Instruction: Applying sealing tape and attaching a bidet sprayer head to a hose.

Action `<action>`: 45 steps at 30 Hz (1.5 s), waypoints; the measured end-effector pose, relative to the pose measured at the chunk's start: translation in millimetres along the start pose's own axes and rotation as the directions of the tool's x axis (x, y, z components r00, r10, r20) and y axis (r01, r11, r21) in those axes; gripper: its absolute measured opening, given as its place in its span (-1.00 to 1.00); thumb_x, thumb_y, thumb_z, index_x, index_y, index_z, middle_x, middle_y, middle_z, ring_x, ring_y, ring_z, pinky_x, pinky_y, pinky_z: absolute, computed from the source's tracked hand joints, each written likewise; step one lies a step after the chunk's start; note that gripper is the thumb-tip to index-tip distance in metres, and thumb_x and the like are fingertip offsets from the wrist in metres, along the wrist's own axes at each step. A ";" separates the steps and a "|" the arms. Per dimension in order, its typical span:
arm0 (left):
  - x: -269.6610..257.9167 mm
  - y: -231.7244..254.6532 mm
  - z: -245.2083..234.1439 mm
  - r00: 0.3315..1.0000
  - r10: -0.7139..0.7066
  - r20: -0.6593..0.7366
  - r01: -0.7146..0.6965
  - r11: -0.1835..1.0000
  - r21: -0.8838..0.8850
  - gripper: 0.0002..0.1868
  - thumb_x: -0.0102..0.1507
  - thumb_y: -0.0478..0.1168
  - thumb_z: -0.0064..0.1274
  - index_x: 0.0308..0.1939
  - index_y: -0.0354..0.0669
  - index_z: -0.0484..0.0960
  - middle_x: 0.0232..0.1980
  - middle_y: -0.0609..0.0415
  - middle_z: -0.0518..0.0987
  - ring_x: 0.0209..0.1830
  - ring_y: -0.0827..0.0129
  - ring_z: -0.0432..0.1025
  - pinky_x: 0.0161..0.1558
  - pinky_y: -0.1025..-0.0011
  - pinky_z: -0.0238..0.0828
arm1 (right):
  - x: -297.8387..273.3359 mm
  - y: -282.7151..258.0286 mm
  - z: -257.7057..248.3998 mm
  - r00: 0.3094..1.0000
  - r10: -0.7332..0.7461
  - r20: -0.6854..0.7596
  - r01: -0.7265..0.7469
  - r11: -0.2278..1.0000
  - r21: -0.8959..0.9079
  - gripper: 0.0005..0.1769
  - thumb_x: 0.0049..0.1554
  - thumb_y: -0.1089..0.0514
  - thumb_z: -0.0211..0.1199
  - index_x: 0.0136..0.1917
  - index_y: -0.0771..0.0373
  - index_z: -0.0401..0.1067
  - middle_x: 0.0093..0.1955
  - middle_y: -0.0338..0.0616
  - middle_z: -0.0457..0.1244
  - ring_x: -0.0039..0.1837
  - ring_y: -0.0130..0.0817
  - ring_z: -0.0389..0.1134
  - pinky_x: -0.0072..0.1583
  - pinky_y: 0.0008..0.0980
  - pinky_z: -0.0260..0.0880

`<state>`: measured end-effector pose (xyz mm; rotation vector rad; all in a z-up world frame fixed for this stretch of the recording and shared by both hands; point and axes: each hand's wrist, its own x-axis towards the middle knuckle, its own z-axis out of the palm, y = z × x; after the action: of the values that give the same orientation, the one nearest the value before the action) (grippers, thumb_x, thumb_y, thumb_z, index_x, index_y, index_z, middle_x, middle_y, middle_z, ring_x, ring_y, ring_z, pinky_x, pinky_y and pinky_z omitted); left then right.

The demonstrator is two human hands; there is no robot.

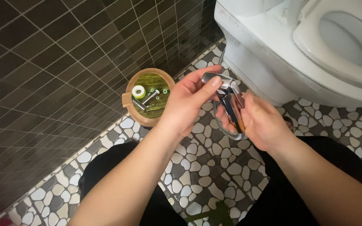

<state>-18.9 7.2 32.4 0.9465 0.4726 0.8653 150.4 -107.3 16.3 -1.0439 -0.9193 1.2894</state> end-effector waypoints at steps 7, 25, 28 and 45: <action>6.8 -7.1 -2.4 0.986 -0.010 -0.169 0.023 0.997 0.075 -0.48 0.30 -0.02 0.38 0.17 -0.36 0.71 -0.15 0.05 0.69 -0.25 0.52 0.60 -0.09 0.52 0.68 | 0.8 3.6 -3.2 0.998 -0.067 0.008 0.067 0.997 0.030 -0.60 0.33 0.16 0.16 0.35 0.43 0.34 0.09 0.34 0.36 -0.02 0.01 0.47 -0.11 -0.15 0.61; 10.9 4.6 -0.9 0.966 -0.151 -0.208 0.165 0.985 0.051 -0.42 0.46 0.16 0.00 0.14 -0.35 0.71 -0.08 -0.13 0.75 -0.30 0.39 0.67 -0.20 0.54 0.72 | 2.5 12.2 -11.8 0.999 -0.040 -0.024 0.041 0.999 0.025 -0.80 0.32 0.31 0.19 0.20 0.44 0.38 -0.06 0.25 0.38 -0.22 -0.15 0.46 -0.38 -0.38 0.49; 13.9 3.8 -7.6 0.966 -0.167 -0.198 0.178 0.983 0.041 -0.41 0.55 0.13 -0.19 0.22 -0.33 0.70 -0.03 -0.24 0.77 -0.18 0.17 0.73 -0.14 0.42 0.75 | 3.4 7.3 -9.2 0.997 -0.029 -0.068 0.031 0.999 0.019 -0.89 0.32 0.28 0.19 0.05 0.40 0.44 -0.11 0.23 0.39 -0.28 -0.16 0.44 -0.47 -0.42 0.30; 12.2 -24.1 -12.7 0.956 -0.182 -0.230 0.246 0.924 0.292 -0.60 0.53 -0.07 -0.04 0.32 -0.19 0.68 0.04 -0.09 0.78 -0.08 0.36 0.68 -0.04 0.47 0.65 | 6.3 7.0 -5.5 0.963 0.011 -0.267 -0.042 0.993 -0.108 -0.74 0.34 0.17 0.29 -0.14 0.36 0.43 -0.34 0.08 0.29 -0.49 -0.34 0.20 -0.51 -0.47 0.08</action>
<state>-10.1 16.3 5.4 1.0831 0.8939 0.6959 154.1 -101.5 7.8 -1.2876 -0.7808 1.0950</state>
